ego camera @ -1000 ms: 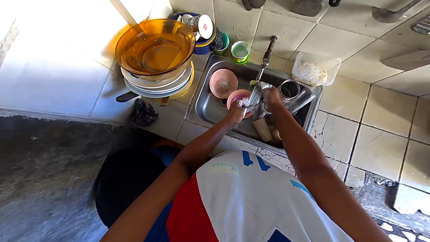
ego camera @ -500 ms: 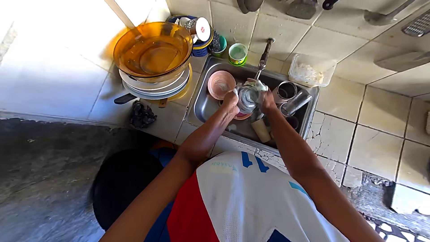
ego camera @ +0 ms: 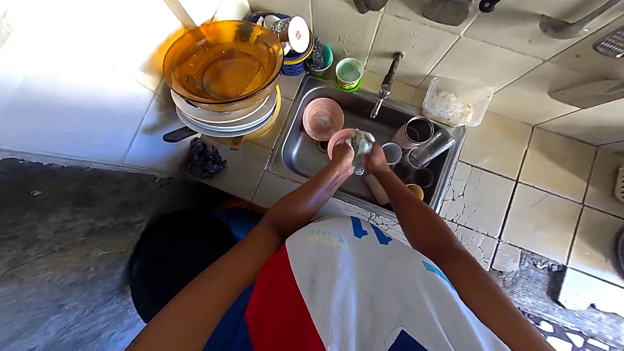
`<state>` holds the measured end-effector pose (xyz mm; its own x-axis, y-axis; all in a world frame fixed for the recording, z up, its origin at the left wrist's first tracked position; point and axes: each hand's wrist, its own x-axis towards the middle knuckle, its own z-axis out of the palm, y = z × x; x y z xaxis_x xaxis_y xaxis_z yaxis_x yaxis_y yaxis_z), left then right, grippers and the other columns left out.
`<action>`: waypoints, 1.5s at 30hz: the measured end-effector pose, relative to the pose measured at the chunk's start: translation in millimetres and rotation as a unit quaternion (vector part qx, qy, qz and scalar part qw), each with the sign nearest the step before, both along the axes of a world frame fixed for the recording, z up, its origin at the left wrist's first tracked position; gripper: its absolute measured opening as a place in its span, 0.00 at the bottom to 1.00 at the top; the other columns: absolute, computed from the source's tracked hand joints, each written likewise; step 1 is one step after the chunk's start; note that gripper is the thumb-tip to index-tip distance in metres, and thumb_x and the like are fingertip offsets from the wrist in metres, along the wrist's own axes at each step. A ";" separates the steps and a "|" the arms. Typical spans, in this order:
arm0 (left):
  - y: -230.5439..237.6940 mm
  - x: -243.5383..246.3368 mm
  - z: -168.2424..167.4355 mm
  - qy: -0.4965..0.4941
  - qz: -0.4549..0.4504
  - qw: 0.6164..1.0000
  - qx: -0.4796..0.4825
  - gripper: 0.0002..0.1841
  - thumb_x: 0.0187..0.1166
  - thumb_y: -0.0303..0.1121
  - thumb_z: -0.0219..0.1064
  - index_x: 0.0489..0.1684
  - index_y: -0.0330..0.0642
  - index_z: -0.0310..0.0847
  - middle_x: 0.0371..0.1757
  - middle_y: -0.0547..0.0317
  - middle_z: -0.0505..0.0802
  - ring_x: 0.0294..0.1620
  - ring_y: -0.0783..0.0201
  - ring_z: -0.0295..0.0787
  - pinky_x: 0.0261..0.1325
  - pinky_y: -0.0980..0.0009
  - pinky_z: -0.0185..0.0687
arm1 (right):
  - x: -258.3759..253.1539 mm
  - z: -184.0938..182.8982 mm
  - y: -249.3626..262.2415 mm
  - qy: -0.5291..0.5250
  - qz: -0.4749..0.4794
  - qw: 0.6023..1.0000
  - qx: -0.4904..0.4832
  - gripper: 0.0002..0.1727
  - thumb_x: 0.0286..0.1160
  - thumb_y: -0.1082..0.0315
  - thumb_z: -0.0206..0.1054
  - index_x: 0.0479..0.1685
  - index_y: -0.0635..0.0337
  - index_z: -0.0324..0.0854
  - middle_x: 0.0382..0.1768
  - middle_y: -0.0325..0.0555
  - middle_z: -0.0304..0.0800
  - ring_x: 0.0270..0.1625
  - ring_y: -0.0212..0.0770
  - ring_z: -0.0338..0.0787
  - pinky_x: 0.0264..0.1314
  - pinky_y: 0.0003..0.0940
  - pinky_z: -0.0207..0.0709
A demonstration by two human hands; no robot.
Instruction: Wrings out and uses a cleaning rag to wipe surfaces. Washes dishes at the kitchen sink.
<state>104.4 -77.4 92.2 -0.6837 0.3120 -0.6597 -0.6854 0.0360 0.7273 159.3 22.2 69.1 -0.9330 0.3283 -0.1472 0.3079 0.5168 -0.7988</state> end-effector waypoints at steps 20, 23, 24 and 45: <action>-35.5 -158.8 -150.3 0.540 -0.495 0.568 -0.376 0.16 0.85 0.24 0.55 0.62 0.32 0.85 0.70 0.35 0.85 0.79 0.35 0.73 0.87 0.40 0.56 | -39.3 -120.0 7.1 -0.241 0.161 0.937 0.198 0.39 0.77 0.54 0.69 0.85 0.65 0.67 0.90 0.69 0.55 0.93 0.72 0.51 0.88 0.73 0.52; -36.9 -129.2 -140.0 0.537 -0.385 0.654 -0.369 0.21 0.83 0.26 0.58 0.74 0.38 0.81 0.79 0.35 0.79 0.84 0.36 0.69 0.87 0.44 0.60 | -53.4 -126.0 13.7 -0.282 0.184 0.919 0.204 0.37 0.75 0.54 0.70 0.84 0.61 0.71 0.89 0.69 0.59 0.90 0.74 0.56 0.83 0.81 0.52; -37.0 -113.2 -133.7 0.500 -0.346 0.700 -0.374 0.23 0.81 0.30 0.62 0.75 0.37 0.79 0.79 0.35 0.79 0.82 0.37 0.71 0.84 0.45 0.65 | -55.0 -130.8 14.4 -0.276 0.184 0.923 0.198 0.39 0.75 0.52 0.70 0.86 0.60 0.69 0.89 0.67 0.59 0.91 0.73 0.55 0.84 0.83 0.48; -64.7 -48.2 -37.3 -0.107 0.021 0.992 -0.059 0.20 0.92 0.46 0.54 0.63 0.38 0.78 0.44 0.52 0.88 0.41 0.62 0.86 0.45 0.62 0.85 | -14.1 -27.0 -79.3 -0.015 0.073 0.986 -0.150 0.21 0.78 0.70 0.67 0.66 0.75 0.83 0.65 0.70 0.87 0.72 0.60 0.85 0.82 0.53 0.71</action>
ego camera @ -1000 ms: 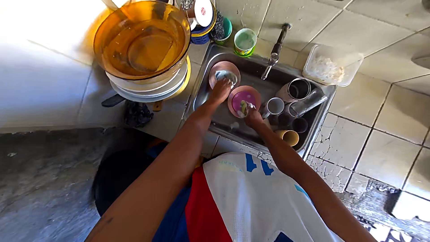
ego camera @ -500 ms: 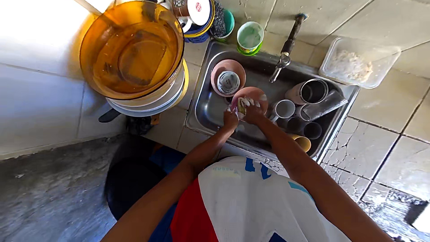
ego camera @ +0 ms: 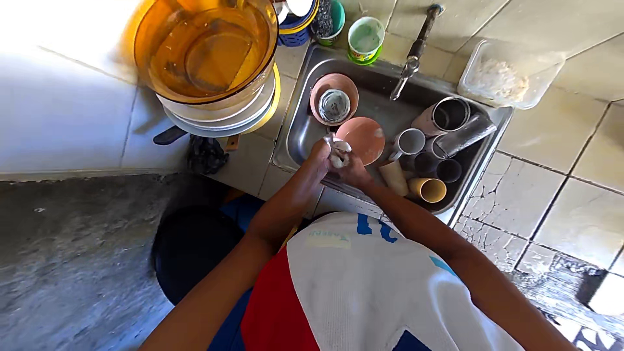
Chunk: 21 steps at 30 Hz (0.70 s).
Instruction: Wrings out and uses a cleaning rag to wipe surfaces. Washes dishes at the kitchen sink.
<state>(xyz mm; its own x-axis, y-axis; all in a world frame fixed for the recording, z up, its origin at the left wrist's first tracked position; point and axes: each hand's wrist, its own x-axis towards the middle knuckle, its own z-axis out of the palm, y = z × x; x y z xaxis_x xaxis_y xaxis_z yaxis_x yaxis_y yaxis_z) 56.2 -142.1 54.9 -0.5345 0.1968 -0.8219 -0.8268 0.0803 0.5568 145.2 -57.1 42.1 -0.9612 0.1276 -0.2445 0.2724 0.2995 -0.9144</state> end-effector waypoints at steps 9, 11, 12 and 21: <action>-10.5 -7.1 14.3 0.065 0.008 0.987 0.150 0.18 0.91 0.37 0.57 0.74 0.43 0.76 0.59 0.52 0.91 0.56 0.61 0.90 0.59 0.60 0.87 | 27.2 41.3 79.2 -0.039 0.208 0.924 0.317 0.24 0.71 0.69 0.71 0.69 0.68 0.83 0.79 0.76 0.71 0.83 0.76 0.68 0.81 0.72 0.65; -3.3 0.2 12.5 0.072 -0.032 0.980 0.184 0.20 0.92 0.37 0.53 0.79 0.43 0.72 0.66 0.50 0.89 0.62 0.59 0.88 0.64 0.58 0.86 | 16.7 44.7 79.7 -0.068 0.176 0.911 0.367 0.26 0.77 0.68 0.66 0.74 0.68 0.78 0.82 0.73 0.67 0.86 0.74 0.64 0.81 0.70 0.66; 3.6 5.1 20.6 0.069 -0.033 0.980 0.186 0.21 0.93 0.37 0.53 0.80 0.44 0.71 0.67 0.51 0.88 0.63 0.59 0.87 0.65 0.58 0.85 | 11.5 47.0 74.7 -0.074 0.158 0.910 0.376 0.27 0.77 0.68 0.66 0.76 0.67 0.76 0.84 0.72 0.64 0.87 0.73 0.62 0.82 0.70 0.64; 4.6 -0.2 33.8 0.160 -0.012 0.968 0.192 0.21 0.91 0.36 0.55 0.80 0.43 0.73 0.70 0.51 0.86 0.68 0.60 0.85 0.69 0.58 0.83 | 51.5 55.3 70.1 0.071 0.146 0.946 0.279 0.24 0.64 0.70 0.74 0.62 0.69 0.86 0.74 0.71 0.79 0.79 0.73 0.75 0.77 0.71 0.68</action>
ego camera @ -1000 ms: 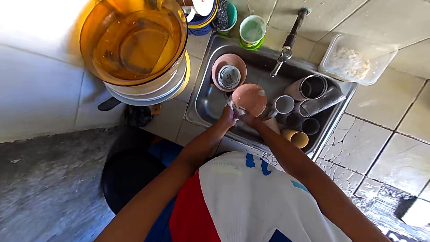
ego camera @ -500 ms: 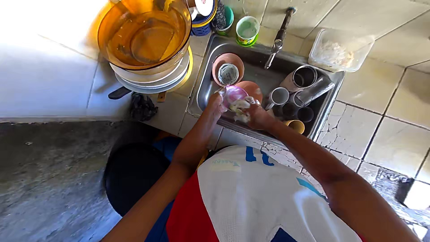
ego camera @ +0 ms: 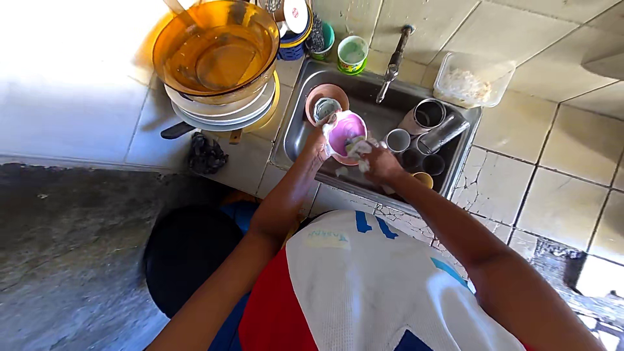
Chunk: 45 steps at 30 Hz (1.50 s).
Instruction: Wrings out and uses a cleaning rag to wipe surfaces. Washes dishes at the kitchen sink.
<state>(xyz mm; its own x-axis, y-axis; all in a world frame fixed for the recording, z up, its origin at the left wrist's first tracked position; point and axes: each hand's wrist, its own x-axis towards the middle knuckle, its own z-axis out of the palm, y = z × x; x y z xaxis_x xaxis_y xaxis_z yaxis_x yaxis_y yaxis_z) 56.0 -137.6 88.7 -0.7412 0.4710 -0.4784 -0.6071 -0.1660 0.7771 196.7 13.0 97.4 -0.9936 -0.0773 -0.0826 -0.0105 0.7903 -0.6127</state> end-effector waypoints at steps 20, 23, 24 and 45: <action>11.3 10.9 13.5 0.061 0.024 0.997 0.035 0.19 0.91 0.37 0.56 0.73 0.38 0.75 0.60 0.53 0.89 0.58 0.64 0.87 0.63 0.62 0.85 | 8.0 9.5 -30.5 0.129 -0.011 0.990 0.047 0.28 0.63 0.64 0.72 0.65 0.69 0.85 0.70 0.69 0.83 0.75 0.74 0.79 0.72 0.72 0.73; 0.2 10.9 10.6 0.053 0.020 0.997 0.052 0.20 0.91 0.36 0.56 0.76 0.38 0.74 0.66 0.51 0.88 0.65 0.62 0.86 0.69 0.60 0.82 | 15.5 10.5 -13.9 0.015 -0.030 0.994 0.106 0.27 0.70 0.63 0.70 0.67 0.69 0.83 0.77 0.70 0.77 0.80 0.75 0.73 0.72 0.73 0.72; -0.7 14.9 11.3 0.042 0.013 0.997 0.056 0.19 0.92 0.35 0.55 0.76 0.39 0.75 0.67 0.51 0.88 0.66 0.61 0.85 0.70 0.60 0.82 | 10.3 7.7 -8.2 0.012 -0.052 0.989 0.135 0.25 0.71 0.62 0.68 0.65 0.69 0.84 0.76 0.71 0.77 0.79 0.75 0.74 0.71 0.72 0.73; 11.6 47.8 5.4 -0.055 -0.074 0.993 0.071 0.20 0.84 0.23 0.61 0.74 0.38 0.68 0.56 0.51 0.88 0.52 0.60 0.89 0.56 0.61 0.88 | -38.0 3.3 44.3 0.140 -0.303 0.869 -0.366 0.15 0.74 0.70 0.72 0.55 0.68 0.82 0.46 0.48 0.92 0.51 0.36 0.92 0.59 0.38 0.88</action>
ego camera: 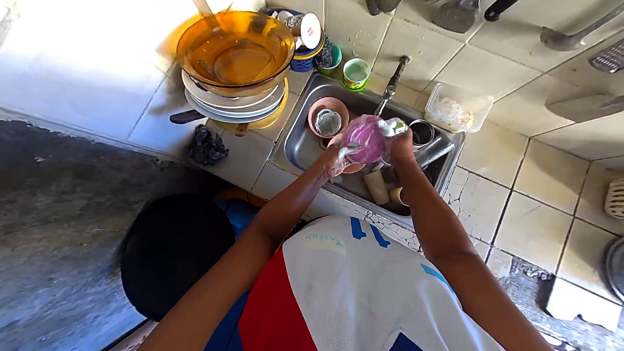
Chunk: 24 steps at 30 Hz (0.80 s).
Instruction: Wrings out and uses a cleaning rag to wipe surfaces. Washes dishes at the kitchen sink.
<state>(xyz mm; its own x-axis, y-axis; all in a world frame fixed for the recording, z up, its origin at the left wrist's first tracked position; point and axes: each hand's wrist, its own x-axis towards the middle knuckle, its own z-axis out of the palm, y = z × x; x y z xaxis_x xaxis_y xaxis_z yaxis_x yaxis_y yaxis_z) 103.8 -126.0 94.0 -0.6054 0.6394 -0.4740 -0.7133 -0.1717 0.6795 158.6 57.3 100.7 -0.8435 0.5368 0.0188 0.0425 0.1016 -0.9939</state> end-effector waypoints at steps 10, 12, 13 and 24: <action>-3.7 13.7 26.1 0.082 -0.095 0.992 -0.007 0.08 0.88 0.26 0.55 0.56 0.41 0.76 0.40 0.60 0.89 0.39 0.67 0.88 0.43 0.67 0.87 | 38.9 -19.3 -62.5 0.057 0.156 0.978 0.125 0.26 0.78 0.60 0.59 0.62 0.78 0.82 0.59 0.62 0.89 0.64 0.38 0.87 0.75 0.35 0.76; -9.6 16.6 39.1 0.151 -0.140 0.978 -0.013 0.08 0.89 0.27 0.53 0.57 0.42 0.76 0.40 0.63 0.88 0.39 0.70 0.86 0.43 0.70 0.86 | 38.3 -21.3 -57.2 0.096 0.155 0.971 0.153 0.26 0.78 0.59 0.60 0.57 0.78 0.83 0.56 0.60 0.91 0.63 0.33 0.88 0.74 0.29 0.77; -8.8 18.8 40.9 0.194 -0.155 0.968 -0.025 0.10 0.87 0.25 0.55 0.61 0.39 0.75 0.43 0.60 0.87 0.41 0.70 0.85 0.46 0.70 0.86 | 35.3 -24.1 -50.9 0.097 0.136 0.967 0.191 0.23 0.74 0.63 0.63 0.56 0.79 0.84 0.55 0.64 0.91 0.63 0.40 0.89 0.74 0.34 0.77; 3.6 21.2 15.0 0.406 -0.124 0.897 -0.120 0.16 0.78 0.26 0.68 0.60 0.24 0.81 0.52 0.41 0.91 0.55 0.61 0.88 0.65 0.64 0.82 | -4.7 -21.6 -28.4 -0.147 -0.069 0.980 -0.115 0.23 0.96 0.59 0.41 0.63 0.64 0.78 0.47 0.48 0.86 0.47 0.37 0.87 0.52 0.39 0.84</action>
<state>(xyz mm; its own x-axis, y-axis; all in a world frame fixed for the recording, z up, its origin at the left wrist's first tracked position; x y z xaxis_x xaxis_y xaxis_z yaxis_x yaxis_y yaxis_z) 125.1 -122.4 109.1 -0.6664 0.7409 -0.0833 0.0385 0.1458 0.9886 153.9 28.9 79.1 -0.7138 0.6075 -0.3485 0.3271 -0.1508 -0.9329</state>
